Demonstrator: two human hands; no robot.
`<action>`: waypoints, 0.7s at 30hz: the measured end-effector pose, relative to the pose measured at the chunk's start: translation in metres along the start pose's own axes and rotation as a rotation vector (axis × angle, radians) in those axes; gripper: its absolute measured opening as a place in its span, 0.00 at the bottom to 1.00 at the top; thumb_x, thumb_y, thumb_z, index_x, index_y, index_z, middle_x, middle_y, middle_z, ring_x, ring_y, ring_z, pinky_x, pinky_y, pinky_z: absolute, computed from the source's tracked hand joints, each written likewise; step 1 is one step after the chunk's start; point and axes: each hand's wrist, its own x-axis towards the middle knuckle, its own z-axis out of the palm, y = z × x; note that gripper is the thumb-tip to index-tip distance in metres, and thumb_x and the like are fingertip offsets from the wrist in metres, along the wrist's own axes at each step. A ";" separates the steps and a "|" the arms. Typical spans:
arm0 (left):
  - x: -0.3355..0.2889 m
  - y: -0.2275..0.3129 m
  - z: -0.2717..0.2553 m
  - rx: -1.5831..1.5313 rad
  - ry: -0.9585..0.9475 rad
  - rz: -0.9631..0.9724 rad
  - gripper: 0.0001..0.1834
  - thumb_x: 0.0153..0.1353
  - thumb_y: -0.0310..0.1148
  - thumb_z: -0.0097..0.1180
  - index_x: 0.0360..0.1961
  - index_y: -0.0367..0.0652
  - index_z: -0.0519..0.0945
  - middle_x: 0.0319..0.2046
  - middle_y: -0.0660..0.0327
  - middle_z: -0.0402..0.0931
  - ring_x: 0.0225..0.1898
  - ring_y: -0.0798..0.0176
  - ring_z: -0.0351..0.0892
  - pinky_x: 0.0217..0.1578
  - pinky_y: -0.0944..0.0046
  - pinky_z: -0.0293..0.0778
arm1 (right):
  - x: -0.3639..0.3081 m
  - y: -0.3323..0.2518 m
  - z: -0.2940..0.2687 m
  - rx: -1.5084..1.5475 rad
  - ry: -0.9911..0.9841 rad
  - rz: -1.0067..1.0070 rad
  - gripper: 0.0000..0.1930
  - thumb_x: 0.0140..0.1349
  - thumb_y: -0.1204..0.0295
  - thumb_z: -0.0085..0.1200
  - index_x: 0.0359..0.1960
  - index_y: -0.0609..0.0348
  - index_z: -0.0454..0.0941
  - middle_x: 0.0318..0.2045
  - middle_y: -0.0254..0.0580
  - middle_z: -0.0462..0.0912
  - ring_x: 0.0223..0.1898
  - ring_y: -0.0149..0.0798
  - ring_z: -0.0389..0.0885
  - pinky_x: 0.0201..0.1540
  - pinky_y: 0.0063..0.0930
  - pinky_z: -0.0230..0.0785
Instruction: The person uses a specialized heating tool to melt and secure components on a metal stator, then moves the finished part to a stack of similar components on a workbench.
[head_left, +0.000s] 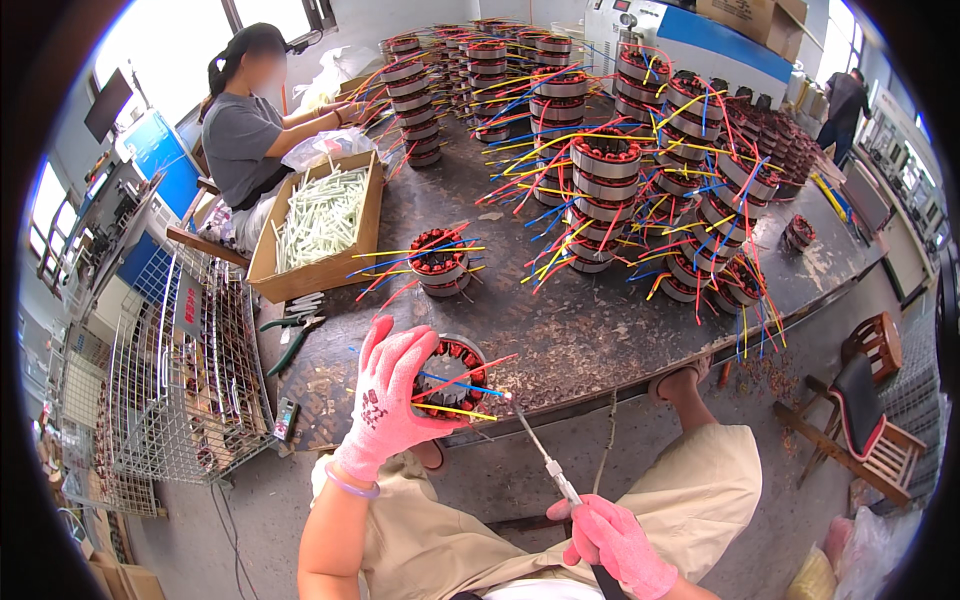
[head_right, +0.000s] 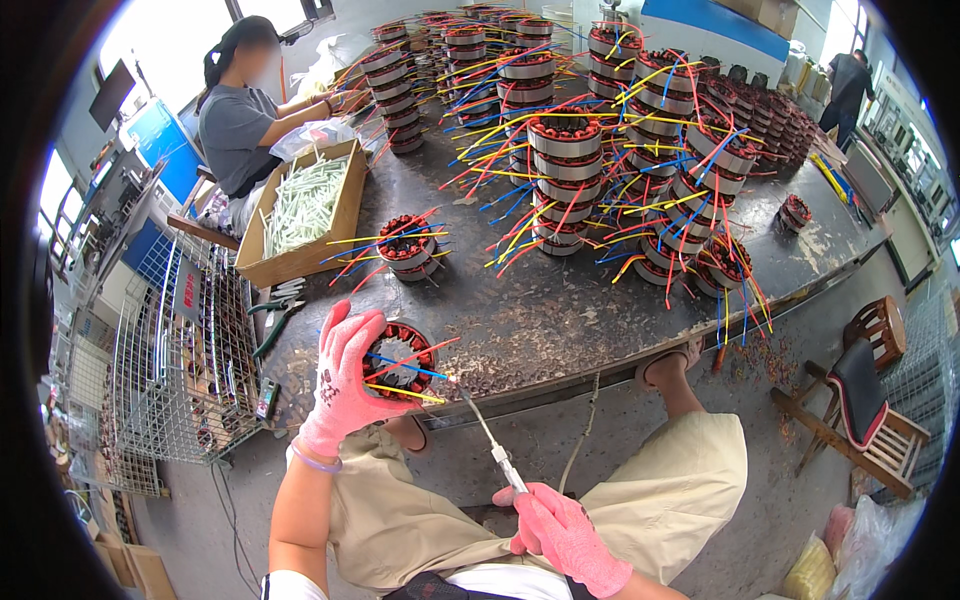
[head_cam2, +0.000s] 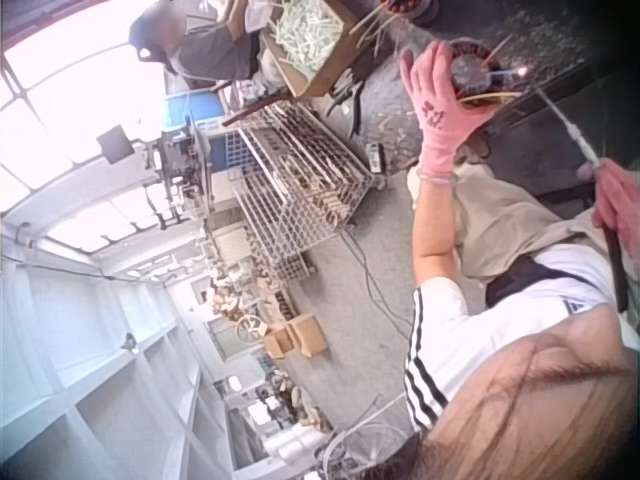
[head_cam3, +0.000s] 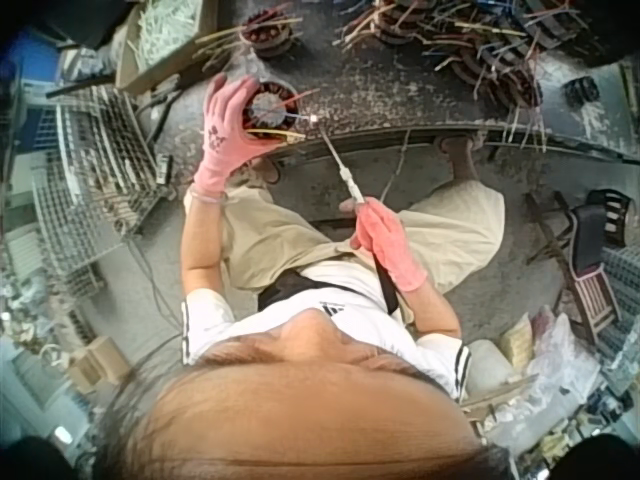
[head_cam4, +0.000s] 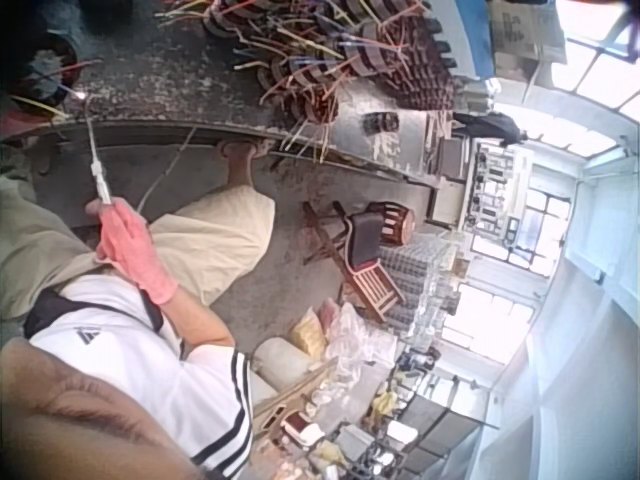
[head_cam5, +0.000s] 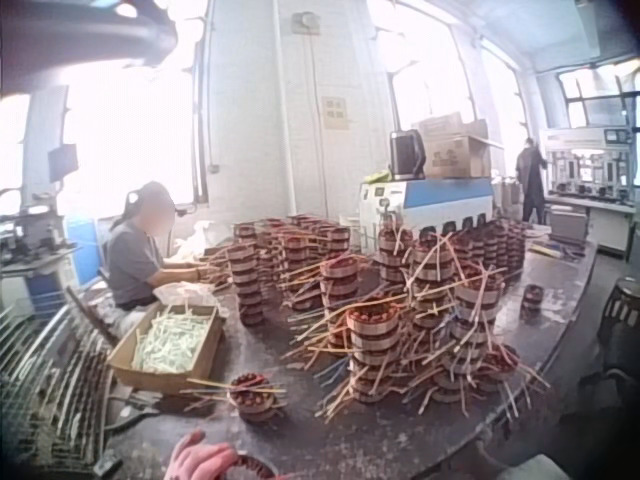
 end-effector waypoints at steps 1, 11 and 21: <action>0.000 0.000 0.000 -0.001 0.003 0.003 0.56 0.24 0.44 0.81 0.59 0.39 0.69 0.54 0.54 0.71 0.57 0.48 0.72 0.66 0.35 0.59 | 0.001 0.002 -0.001 0.020 -0.008 -0.005 0.18 0.76 0.64 0.40 0.54 0.66 0.74 0.16 0.29 0.66 0.20 0.26 0.67 0.34 0.25 0.73; 0.000 0.000 0.000 -0.001 -0.001 -0.001 0.56 0.23 0.44 0.82 0.59 0.39 0.68 0.54 0.53 0.71 0.57 0.48 0.72 0.66 0.35 0.59 | 0.000 0.004 -0.002 0.007 -0.006 -0.029 0.18 0.76 0.65 0.40 0.54 0.67 0.74 0.16 0.28 0.66 0.20 0.25 0.67 0.34 0.25 0.73; -0.005 -0.001 -0.002 -0.170 -0.110 -0.189 0.57 0.25 0.45 0.81 0.61 0.39 0.70 0.56 0.52 0.73 0.60 0.42 0.69 0.67 0.41 0.57 | -0.006 -0.001 -0.005 0.041 0.057 -0.102 0.19 0.75 0.63 0.42 0.55 0.67 0.74 0.17 0.26 0.64 0.19 0.23 0.63 0.33 0.23 0.71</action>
